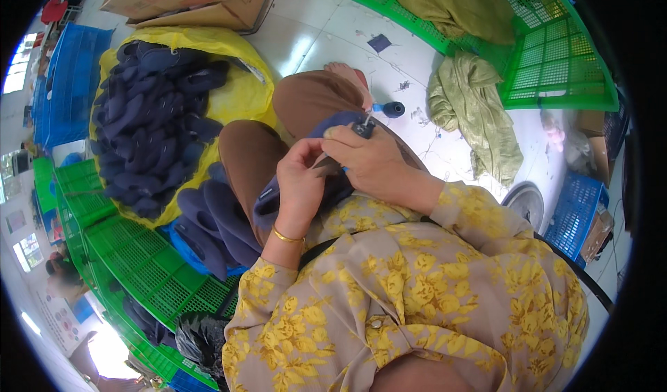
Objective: The person sits on the floor and uses a blue-handled tool to stitch the upper part of a dark blue shoe. They repeatedly insert the tool into the shoe's edge and pull the thread to secure the seam.
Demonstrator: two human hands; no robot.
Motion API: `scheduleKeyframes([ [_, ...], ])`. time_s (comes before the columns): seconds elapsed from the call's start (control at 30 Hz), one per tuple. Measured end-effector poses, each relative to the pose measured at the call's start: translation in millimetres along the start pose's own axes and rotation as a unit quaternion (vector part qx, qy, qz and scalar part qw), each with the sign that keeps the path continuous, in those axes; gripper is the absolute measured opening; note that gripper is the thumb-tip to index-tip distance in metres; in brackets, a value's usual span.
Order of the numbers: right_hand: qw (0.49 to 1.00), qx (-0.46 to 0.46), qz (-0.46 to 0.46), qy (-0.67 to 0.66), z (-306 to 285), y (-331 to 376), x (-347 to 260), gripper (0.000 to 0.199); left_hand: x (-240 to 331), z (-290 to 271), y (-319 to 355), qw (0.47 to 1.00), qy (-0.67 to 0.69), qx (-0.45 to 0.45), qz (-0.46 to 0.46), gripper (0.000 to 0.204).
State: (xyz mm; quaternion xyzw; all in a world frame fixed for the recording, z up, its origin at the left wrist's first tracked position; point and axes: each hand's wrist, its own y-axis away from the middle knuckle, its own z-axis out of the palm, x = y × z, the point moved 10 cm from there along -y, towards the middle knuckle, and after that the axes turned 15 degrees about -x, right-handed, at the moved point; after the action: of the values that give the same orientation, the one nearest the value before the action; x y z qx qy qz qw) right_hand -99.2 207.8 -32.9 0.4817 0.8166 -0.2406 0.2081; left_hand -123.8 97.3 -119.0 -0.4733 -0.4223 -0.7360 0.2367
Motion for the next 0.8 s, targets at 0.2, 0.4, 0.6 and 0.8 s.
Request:
scheduleKeyframes([
  [0.2, 0.991, 0.048, 0.047, -0.116, 7, 2, 10, 0.031, 6, 1, 2, 0.999, -0.023, 0.021, 0.037, 0.017],
  [0.4, 0.976, 0.077, 0.055, -0.197, 3, 2, 20, 0.032, 4, 0, 2, 0.996, -0.077, 0.037, 0.035, 0.017],
  [0.6, 0.999, 0.007, 0.008, -0.046, 2, -1, 6, 0.029, 1, -1, 4, 0.998, -0.037, 0.028, 0.038, 0.015],
  [0.8, 0.915, 0.16, 0.029, -0.368, -52, -29, 27, 0.017, -8, -6, 7, 0.993, -0.107, 0.038, 0.027, 0.015],
])
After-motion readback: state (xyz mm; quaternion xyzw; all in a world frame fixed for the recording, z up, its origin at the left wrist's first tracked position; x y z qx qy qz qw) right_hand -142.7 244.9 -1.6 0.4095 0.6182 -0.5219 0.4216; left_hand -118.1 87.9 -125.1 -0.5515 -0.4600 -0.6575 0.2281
